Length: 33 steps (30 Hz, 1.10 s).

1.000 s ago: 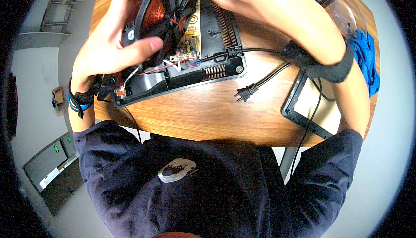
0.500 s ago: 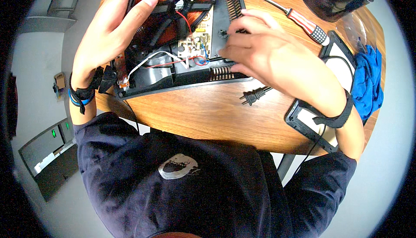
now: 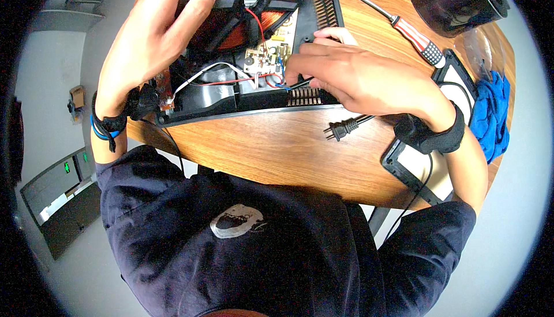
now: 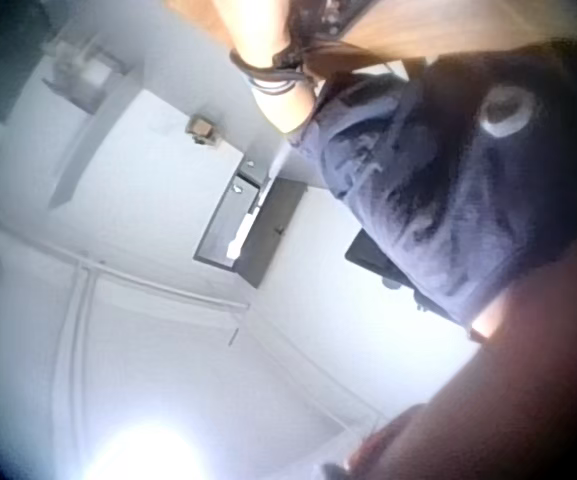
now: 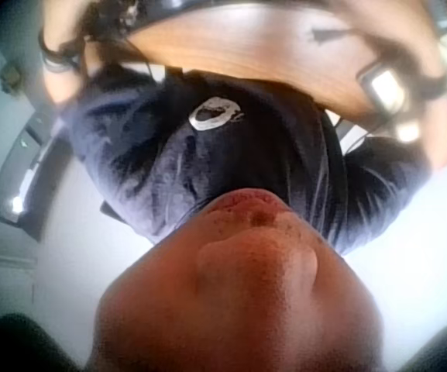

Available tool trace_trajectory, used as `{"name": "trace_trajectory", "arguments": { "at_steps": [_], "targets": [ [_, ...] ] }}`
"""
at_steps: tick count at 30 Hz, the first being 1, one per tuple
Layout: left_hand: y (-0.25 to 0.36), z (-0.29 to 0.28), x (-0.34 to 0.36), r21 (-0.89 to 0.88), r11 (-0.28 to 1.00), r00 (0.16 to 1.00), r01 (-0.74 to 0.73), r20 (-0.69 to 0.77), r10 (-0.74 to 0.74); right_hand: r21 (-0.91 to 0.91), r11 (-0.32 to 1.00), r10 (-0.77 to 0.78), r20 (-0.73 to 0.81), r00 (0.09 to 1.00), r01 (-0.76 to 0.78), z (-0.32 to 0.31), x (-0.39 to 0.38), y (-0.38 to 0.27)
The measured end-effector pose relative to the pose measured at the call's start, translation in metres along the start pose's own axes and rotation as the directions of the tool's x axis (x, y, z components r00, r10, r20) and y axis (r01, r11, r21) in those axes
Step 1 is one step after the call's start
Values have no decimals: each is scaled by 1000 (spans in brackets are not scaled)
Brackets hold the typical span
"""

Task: The person disassembles an electronic device on a wooden table, removes a copper coil and a fan, and uses a screwdriver to adjust internal components. They repeatedly handle the coil and fan, repositioning them within the device casing.

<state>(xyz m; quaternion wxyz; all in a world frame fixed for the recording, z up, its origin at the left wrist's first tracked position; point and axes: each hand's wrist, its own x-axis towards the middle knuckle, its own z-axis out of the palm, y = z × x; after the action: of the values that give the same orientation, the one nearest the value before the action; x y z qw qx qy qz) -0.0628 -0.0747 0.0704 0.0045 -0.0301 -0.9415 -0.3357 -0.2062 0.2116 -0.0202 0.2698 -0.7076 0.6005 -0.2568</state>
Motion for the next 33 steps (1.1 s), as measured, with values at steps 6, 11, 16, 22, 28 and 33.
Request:
{"name": "trace_trajectory", "arguments": {
  "at_steps": [6,11,16,22,28,33],
  "targets": [
    [12,-9,-5,-48,995,995,91,45,-89,58,998,19,110,994,-26,-14,-1,1],
    [7,-7,-4,-6,995,994,104,35,-104,71,997,33,117,993,-41,-15,0,0],
    [-22,-2,-2,-115,990,996,-80,-58,73,117,985,116,103,988,-128,-12,0,-2],
    [-37,-3,-1,-222,954,967,-200,-201,155,109,982,145,79,986,-153,-13,-1,-2],
    [-41,5,-4,-336,917,958,-215,-255,131,124,982,133,67,989,-140,-14,1,0],
    [-39,7,-5,-401,873,944,-277,-284,169,32,994,99,52,994,-101,-9,2,-1]
  ]
}}
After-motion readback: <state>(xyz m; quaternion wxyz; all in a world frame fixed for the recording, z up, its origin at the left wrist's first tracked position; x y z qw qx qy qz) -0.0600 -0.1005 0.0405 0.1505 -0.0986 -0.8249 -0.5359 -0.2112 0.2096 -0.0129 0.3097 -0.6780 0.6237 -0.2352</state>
